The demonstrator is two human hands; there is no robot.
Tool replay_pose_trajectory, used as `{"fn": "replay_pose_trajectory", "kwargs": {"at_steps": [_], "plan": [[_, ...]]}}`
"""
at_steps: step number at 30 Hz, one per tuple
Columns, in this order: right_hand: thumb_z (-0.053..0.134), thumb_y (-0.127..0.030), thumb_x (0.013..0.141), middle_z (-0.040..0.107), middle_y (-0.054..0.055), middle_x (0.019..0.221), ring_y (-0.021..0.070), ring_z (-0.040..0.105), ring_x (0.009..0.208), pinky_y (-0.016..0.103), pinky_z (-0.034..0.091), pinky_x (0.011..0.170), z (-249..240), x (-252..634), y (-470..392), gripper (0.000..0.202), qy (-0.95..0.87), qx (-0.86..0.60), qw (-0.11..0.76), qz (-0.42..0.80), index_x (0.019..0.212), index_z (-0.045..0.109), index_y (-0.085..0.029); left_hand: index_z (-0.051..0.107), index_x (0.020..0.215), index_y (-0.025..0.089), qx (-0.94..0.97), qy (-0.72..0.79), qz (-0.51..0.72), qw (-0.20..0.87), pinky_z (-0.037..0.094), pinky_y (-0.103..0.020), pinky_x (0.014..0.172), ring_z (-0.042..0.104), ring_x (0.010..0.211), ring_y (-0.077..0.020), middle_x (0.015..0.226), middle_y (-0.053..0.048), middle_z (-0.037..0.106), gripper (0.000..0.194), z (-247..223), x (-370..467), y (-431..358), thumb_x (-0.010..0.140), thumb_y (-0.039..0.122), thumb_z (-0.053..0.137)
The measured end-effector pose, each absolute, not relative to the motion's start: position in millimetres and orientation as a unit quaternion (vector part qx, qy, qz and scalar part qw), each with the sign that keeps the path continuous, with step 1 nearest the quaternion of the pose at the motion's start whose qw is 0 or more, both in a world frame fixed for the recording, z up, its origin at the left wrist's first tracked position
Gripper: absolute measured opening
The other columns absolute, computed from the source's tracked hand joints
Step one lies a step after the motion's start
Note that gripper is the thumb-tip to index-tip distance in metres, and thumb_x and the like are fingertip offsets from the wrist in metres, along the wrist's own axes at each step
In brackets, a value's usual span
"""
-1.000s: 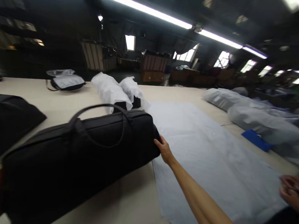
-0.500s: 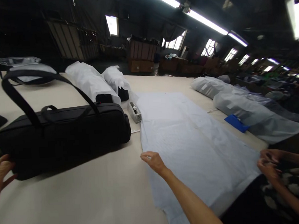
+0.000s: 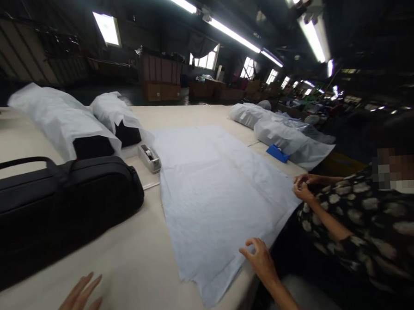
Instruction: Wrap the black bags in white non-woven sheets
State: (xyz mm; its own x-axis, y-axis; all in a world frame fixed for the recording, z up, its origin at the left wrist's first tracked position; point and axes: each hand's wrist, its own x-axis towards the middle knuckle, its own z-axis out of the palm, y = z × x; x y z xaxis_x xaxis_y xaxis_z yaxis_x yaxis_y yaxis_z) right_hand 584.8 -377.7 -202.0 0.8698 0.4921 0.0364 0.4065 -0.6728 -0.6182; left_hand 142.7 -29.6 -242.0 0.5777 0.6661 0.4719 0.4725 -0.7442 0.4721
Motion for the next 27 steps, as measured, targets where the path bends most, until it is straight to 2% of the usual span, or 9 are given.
{"fn": "replay_pose_trajectory", "kwargs": {"at_steps": [1,3,6,11,17,22,27], "plan": [[0.062,-0.05,0.073,0.07,0.015,0.117,0.0374,0.059,0.121,0.053,0.04,0.108,-204.6,590.5,-381.5,0.041,-0.254,-0.913,0.313,0.055,0.099,0.07,-0.02,0.031,0.153,0.047,0.896,0.289,0.314,0.12,0.054,-0.056,0.096,0.058,0.126,-0.0379,0.137,-0.009,0.061,0.057,-248.3,155.1,-35.3,0.098,0.046,0.044],[0.06,-0.045,0.076,0.054,0.016,0.145,0.0361,0.042,0.141,0.056,0.026,0.119,-210.9,601.8,-388.4,0.061,-0.28,-0.919,0.274,0.036,0.129,0.061,-0.016,0.025,0.155,0.045,0.931,0.223,0.283,0.054,0.051,-0.056,0.099,0.056,0.128,-0.038,0.144,-0.009,0.057,0.062,-256.2,182.5,-51.5,0.097,0.039,0.045],[0.06,-0.042,0.08,0.034,0.015,0.16,0.0328,0.025,0.151,0.056,0.017,0.123,-223.6,612.8,-396.0,0.077,-0.326,-0.927,0.181,0.032,0.149,0.043,-0.013,0.023,0.158,0.034,0.953,0.159,0.257,-0.017,0.041,-0.051,0.11,0.057,0.129,-0.0339,0.148,-0.009,0.053,0.065,-258.1,223.1,-78.9,0.097,0.04,0.044],[0.059,-0.043,0.088,0.028,0.014,0.161,0.0309,0.022,0.151,0.055,0.018,0.123,-248.5,614.5,-395.8,0.076,-0.37,-0.92,0.117,0.051,0.154,0.036,-0.013,0.028,0.158,0.03,0.961,0.073,0.263,-0.049,0.032,-0.037,0.116,0.058,0.127,-0.0253,0.145,-0.005,0.057,0.063,-247.8,279.5,-106.2,0.1,0.05,0.042],[0.05,-0.055,0.096,0.037,0.015,0.157,0.0349,0.031,0.147,0.059,0.024,0.121,-276.7,609.7,-387.0,0.07,-0.372,-0.918,0.138,-0.021,0.152,0.042,-0.013,0.036,0.155,0.023,0.969,-0.015,0.24,-0.051,0.019,-0.04,0.124,0.047,0.138,-0.024,0.153,-0.005,0.048,0.058,-231.7,370.1,-132.6,0.102,0.045,0.043],[0.046,-0.056,0.099,0.042,0.014,0.155,0.0363,0.038,0.144,0.061,0.029,0.118,-292.2,606.6,-384.4,0.068,-0.371,-0.909,0.167,-0.095,0.154,0.038,-0.018,0.036,0.153,0.026,0.98,-0.038,0.191,0.029,0.034,-0.046,0.119,0.045,0.141,-0.0251,0.154,-0.006,0.046,0.059,-244.5,459.6,-155.1,0.097,0.033,0.053],[0.045,-0.053,0.1,0.041,0.012,0.156,0.0357,0.038,0.144,0.06,0.03,0.117,-292.9,604.3,-383.9,0.066,-0.369,-0.908,0.168,-0.106,0.156,0.033,-0.02,0.049,0.145,0.025,0.987,-0.042,0.138,0.072,0.042,-0.051,0.113,0.048,0.138,-0.0286,0.151,-0.008,0.05,0.052,-266.0,507.2,-159.8,0.094,0.03,0.059]]}}
